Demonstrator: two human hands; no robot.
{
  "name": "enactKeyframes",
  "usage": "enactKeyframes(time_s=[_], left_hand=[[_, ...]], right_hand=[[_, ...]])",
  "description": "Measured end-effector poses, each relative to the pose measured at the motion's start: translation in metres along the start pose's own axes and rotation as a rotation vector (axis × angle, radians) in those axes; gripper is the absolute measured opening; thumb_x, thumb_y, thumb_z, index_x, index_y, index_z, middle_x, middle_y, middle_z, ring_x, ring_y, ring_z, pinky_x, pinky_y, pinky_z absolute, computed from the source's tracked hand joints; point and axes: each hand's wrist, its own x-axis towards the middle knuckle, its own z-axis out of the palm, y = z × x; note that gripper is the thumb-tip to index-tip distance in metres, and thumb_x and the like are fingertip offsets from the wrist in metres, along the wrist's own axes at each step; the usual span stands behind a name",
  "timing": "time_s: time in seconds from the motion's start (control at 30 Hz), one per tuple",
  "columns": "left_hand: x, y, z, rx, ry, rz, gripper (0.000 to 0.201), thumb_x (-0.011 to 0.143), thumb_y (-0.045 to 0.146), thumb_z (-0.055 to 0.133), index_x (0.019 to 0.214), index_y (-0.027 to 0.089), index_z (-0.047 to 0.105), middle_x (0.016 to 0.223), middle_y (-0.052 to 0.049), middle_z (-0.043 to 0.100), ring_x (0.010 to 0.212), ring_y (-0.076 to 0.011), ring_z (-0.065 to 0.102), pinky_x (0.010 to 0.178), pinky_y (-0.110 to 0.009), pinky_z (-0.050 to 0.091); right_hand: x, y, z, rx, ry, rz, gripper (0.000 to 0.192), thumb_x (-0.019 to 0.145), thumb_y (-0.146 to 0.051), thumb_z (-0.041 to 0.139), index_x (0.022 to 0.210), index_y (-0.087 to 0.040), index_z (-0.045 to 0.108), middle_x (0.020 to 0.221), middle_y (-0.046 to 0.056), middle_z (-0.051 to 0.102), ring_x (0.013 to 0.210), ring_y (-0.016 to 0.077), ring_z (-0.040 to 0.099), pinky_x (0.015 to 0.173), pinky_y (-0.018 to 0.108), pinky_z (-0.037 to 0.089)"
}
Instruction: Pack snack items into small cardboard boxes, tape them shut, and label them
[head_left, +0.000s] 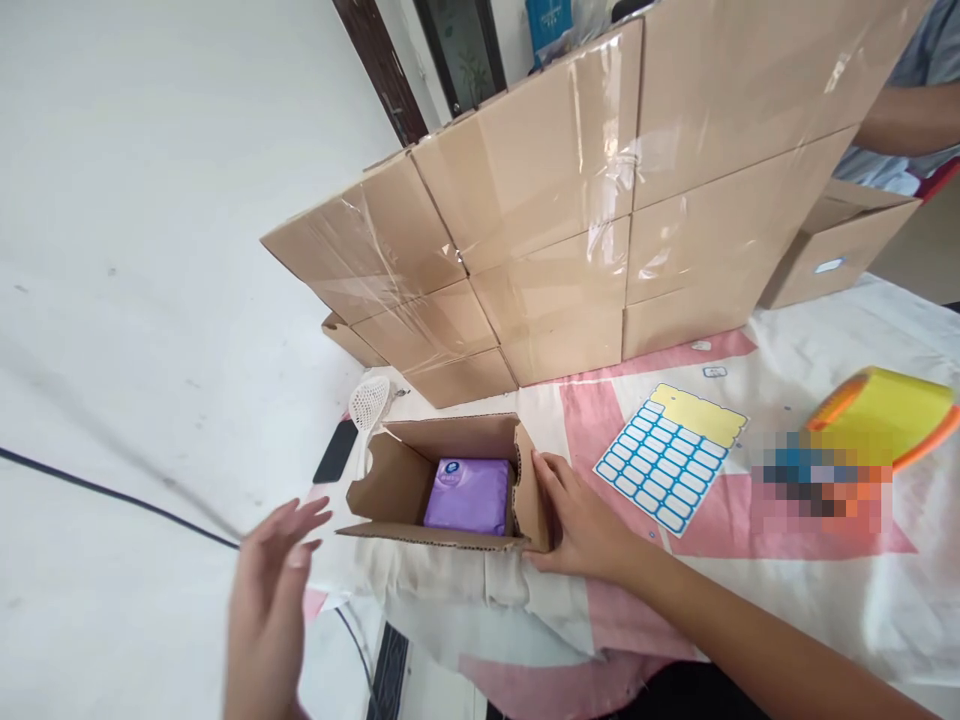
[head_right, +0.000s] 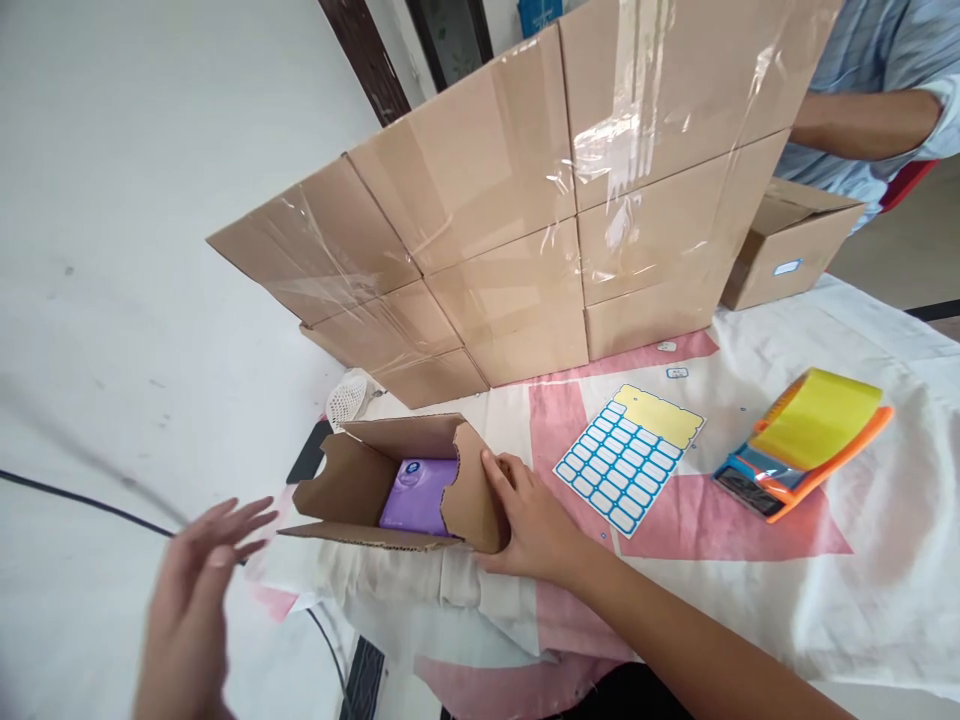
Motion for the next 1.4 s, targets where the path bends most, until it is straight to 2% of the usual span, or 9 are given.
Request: enactKeyframes(time_s=[0.1, 0.17, 0.23, 0.37, 0.47, 0.83, 0.93, 1.13, 1.4], left_hand=[[-0.015, -0.045, 0.032, 0.022, -0.251, 0.007, 0.074, 0.096, 0.066, 0.029, 0.157, 0.029, 0.013, 0.154, -0.013, 0.046, 0.136, -0.0318, 0.053, 0.105, -0.047, 0.052], [-0.018, -0.064, 0.055, -0.012, -0.274, 0.062, 0.078, 0.095, 0.069, 0.023, 0.159, 0.029, 0.001, 0.155, -0.014, 0.044, 0.141, -0.0326, 0.047, 0.109, -0.049, 0.049], [-0.018, -0.077, 0.07, -0.158, -0.211, 0.097, 0.082, 0.092, 0.073, 0.031, 0.159, 0.029, 0.011, 0.151, -0.015, 0.048, 0.141, -0.0344, 0.046, 0.111, -0.051, 0.047], [-0.017, -0.098, 0.075, -0.46, -0.089, 0.068, 0.075, 0.078, 0.068, 0.067, 0.137, 0.024, 0.053, 0.138, -0.015, 0.058, 0.132, -0.0368, 0.054, 0.111, -0.052, 0.043], [-0.022, -0.109, 0.075, -0.535, -0.093, 0.052, 0.07, 0.072, 0.062, 0.078, 0.128, 0.023, 0.06, 0.133, -0.015, 0.061, 0.13, -0.0361, 0.055, 0.109, -0.05, 0.044], [-0.03, -0.062, 0.086, -0.428, -0.153, 0.328, 0.038, 0.087, 0.05, 0.068, 0.115, 0.024, 0.068, 0.137, -0.014, 0.06, 0.132, -0.0325, 0.053, 0.107, -0.05, 0.046], [-0.028, -0.053, 0.09, -0.414, -0.094, 0.321, 0.04, 0.089, 0.057, 0.062, 0.11, 0.023, 0.07, 0.12, -0.013, 0.068, 0.118, -0.0307, 0.06, 0.099, -0.047, 0.05], [-0.029, -0.046, 0.099, -0.453, -0.082, 0.279, 0.048, 0.09, 0.062, 0.057, 0.114, 0.023, 0.07, 0.107, -0.01, 0.072, 0.106, -0.0278, 0.062, 0.088, -0.04, 0.054], [-0.021, -0.053, 0.115, -0.544, 0.063, 0.269, 0.056, 0.087, 0.07, 0.053, 0.103, 0.021, 0.074, 0.108, -0.012, 0.072, 0.108, -0.0302, 0.063, 0.096, -0.047, 0.051]], right_hand=[[-0.003, 0.003, -0.006, -0.018, 0.004, 0.014, 0.139, 0.059, -0.043, 0.087, 0.162, -0.03, -0.005, 0.146, 0.018, 0.034, 0.125, 0.0413, 0.05, 0.099, 0.053, 0.049], [-0.006, 0.005, -0.011, -0.044, 0.013, 0.007, 0.138, 0.059, -0.044, 0.087, 0.163, -0.03, -0.002, 0.147, 0.017, 0.034, 0.126, 0.0416, 0.05, 0.101, 0.053, 0.049], [-0.008, 0.006, -0.018, -0.065, 0.006, -0.012, 0.135, 0.06, -0.043, 0.087, 0.163, -0.03, 0.0, 0.149, 0.017, 0.032, 0.127, 0.0411, 0.05, 0.102, 0.053, 0.048], [-0.008, 0.007, -0.028, -0.051, -0.004, -0.062, 0.127, 0.066, -0.037, 0.082, 0.163, -0.026, 0.001, 0.155, 0.017, 0.027, 0.137, 0.0391, 0.044, 0.11, 0.051, 0.044], [-0.006, 0.007, -0.03, -0.023, 0.047, -0.086, 0.123, 0.071, -0.036, 0.08, 0.162, -0.025, -0.003, 0.164, 0.016, 0.015, 0.149, 0.0392, 0.027, 0.12, 0.053, 0.033], [-0.001, 0.004, -0.036, -0.05, 0.073, -0.142, 0.119, 0.069, -0.038, 0.083, 0.162, -0.02, 0.01, 0.153, 0.019, 0.03, 0.143, 0.0388, 0.036, 0.115, 0.051, 0.04], [-0.003, 0.004, -0.034, -0.062, 0.068, -0.162, 0.12, 0.07, -0.036, 0.082, 0.162, -0.021, 0.006, 0.157, 0.019, 0.026, 0.146, 0.0386, 0.034, 0.116, 0.051, 0.04], [-0.005, 0.007, -0.03, -0.044, 0.099, -0.243, 0.118, 0.079, -0.04, 0.077, 0.163, -0.024, -0.006, 0.169, 0.016, 0.001, 0.156, 0.0384, 0.009, 0.124, 0.057, 0.024], [0.003, 0.007, -0.042, 0.023, 0.108, -0.282, 0.109, 0.072, -0.042, 0.084, 0.157, -0.032, 0.017, 0.154, 0.016, 0.02, 0.149, 0.0365, 0.026, 0.118, 0.051, 0.035]])
